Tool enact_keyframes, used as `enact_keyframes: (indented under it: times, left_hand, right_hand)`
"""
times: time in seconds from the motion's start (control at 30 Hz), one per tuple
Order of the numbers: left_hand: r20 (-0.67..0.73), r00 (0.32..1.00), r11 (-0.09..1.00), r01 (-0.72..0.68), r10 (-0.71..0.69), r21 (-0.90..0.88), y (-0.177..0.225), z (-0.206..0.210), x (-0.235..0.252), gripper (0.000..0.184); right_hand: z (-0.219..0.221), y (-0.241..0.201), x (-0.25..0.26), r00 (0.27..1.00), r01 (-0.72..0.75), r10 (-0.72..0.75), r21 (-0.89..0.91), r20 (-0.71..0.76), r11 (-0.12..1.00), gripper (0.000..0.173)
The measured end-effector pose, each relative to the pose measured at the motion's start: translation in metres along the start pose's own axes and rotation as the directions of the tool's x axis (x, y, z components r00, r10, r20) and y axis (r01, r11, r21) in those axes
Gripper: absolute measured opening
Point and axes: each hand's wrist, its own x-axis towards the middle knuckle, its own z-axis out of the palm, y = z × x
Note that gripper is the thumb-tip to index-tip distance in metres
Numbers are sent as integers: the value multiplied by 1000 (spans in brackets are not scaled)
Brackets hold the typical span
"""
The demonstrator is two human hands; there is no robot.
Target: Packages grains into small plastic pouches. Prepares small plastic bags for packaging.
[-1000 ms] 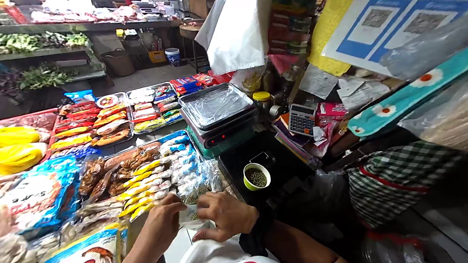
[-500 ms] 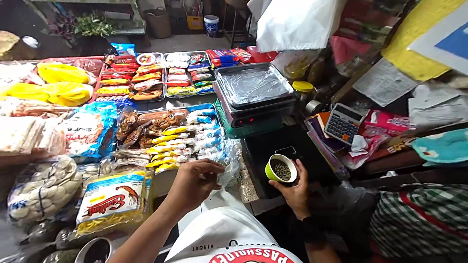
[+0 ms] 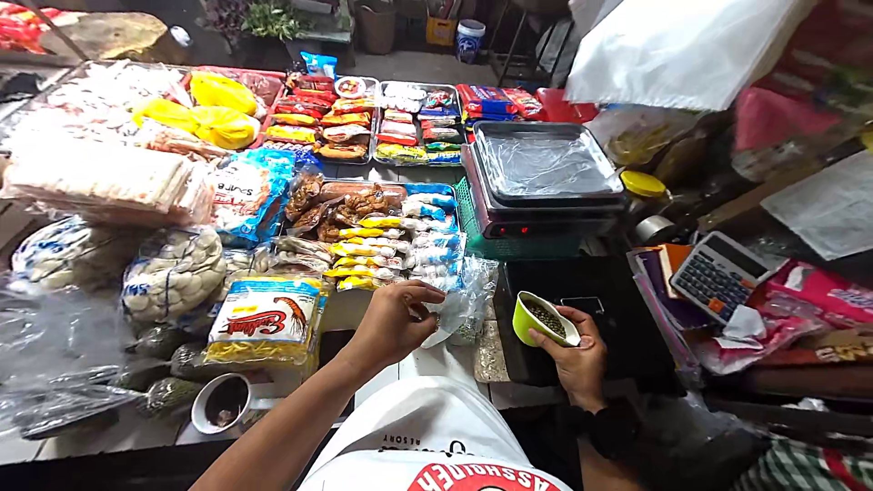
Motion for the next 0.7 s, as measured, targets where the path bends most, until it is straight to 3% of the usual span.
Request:
enact_keyframes:
  times: [0.2, 0.27, 0.4, 0.6, 0.7]
  left_hand:
    - [-38, 998, 997, -51, 49, -50, -8, 7, -2, 23]
    - [-54, 997, 997, -65, 63, -48, -9, 7, -2, 24]
    - [-45, 998, 997, -56, 54, -50, -10, 7, -3, 25]
    - [-27, 999, 997, -28, 27, -67, -8, 6, -2, 25]
    - [-10, 1000, 997, -23, 23, -77, -8, 9, -2, 25]
  right_hand:
    - [0, 10, -7, 996, 72, -76, -80, -45, 994, 119]
    - [6, 11, -8, 994, 78, -88, -146, -58, 986, 128]
    - [16, 7, -2, 991, 25, -53, -228, -120, 973, 124]
    - [3, 6, 4, 986, 44, -47, -25, -161, 999, 114]
    - [-3, 9, 3, 989, 70, -70, -9, -133, 998, 111]
